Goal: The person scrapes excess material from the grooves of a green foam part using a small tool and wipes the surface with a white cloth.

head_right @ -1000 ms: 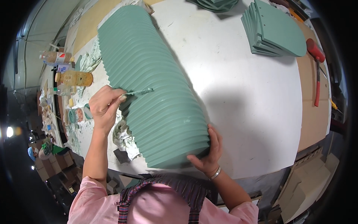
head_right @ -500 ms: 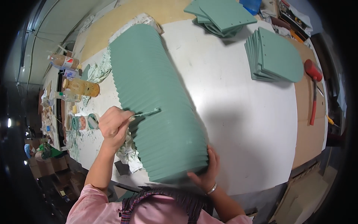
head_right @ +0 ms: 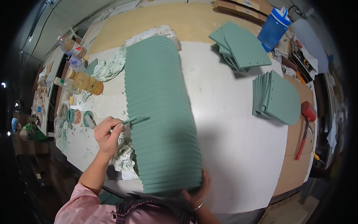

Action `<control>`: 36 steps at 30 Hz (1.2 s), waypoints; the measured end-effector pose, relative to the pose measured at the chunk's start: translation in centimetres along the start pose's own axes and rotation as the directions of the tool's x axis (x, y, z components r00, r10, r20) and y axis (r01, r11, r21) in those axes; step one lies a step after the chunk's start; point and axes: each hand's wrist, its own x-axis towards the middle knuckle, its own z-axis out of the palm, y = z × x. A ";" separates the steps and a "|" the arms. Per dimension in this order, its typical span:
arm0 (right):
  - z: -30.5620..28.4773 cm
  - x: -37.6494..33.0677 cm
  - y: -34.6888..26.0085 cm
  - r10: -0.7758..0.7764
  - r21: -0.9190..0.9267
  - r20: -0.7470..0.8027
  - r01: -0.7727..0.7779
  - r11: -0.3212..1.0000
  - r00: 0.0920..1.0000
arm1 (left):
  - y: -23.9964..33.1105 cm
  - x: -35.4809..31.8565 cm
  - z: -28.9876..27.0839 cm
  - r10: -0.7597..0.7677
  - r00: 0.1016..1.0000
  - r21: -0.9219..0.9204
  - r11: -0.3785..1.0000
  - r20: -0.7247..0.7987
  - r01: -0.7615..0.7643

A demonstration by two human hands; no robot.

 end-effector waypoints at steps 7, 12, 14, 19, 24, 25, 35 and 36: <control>0.0 -0.1 -0.1 -0.003 -0.046 0.000 0.003 0.999 1.000 | -2.0 -0.4 -0.5 -0.193 0.978 -0.129 0.975 -0.081 0.181; 0.1 -0.2 0.0 0.006 -0.012 -0.026 -0.006 1.000 1.000 | -2.5 1.9 -0.8 -0.262 0.963 -0.224 0.944 -0.067 0.241; 0.1 -0.3 0.1 0.008 0.010 -0.031 -0.007 1.000 0.999 | -2.2 3.7 -0.9 -0.277 0.961 -0.212 0.939 0.007 0.272; 0.0 -0.6 0.0 0.024 -0.018 -0.010 -0.025 1.000 1.000 | -3.3 7.8 0.3 -0.137 0.987 -0.106 0.984 0.081 0.145; -0.3 -0.6 0.1 0.017 -0.040 -0.002 -0.017 0.999 1.000 | -3.4 10.5 2.0 0.043 0.992 -0.016 0.999 0.122 -0.041; -0.3 -0.5 0.0 0.025 -0.041 0.005 -0.025 0.999 1.000 | -3.5 10.7 2.1 0.082 0.989 0.024 0.996 0.122 -0.086; -0.1 -0.8 0.3 0.004 -0.051 0.002 -0.004 0.999 1.000 | -4.3 11.6 3.2 0.170 0.973 0.117 0.975 0.156 -0.190; -0.2 -0.8 0.3 0.007 -0.052 0.000 -0.007 0.999 1.000 | -4.1 11.7 3.2 0.171 0.974 0.119 0.975 0.152 -0.190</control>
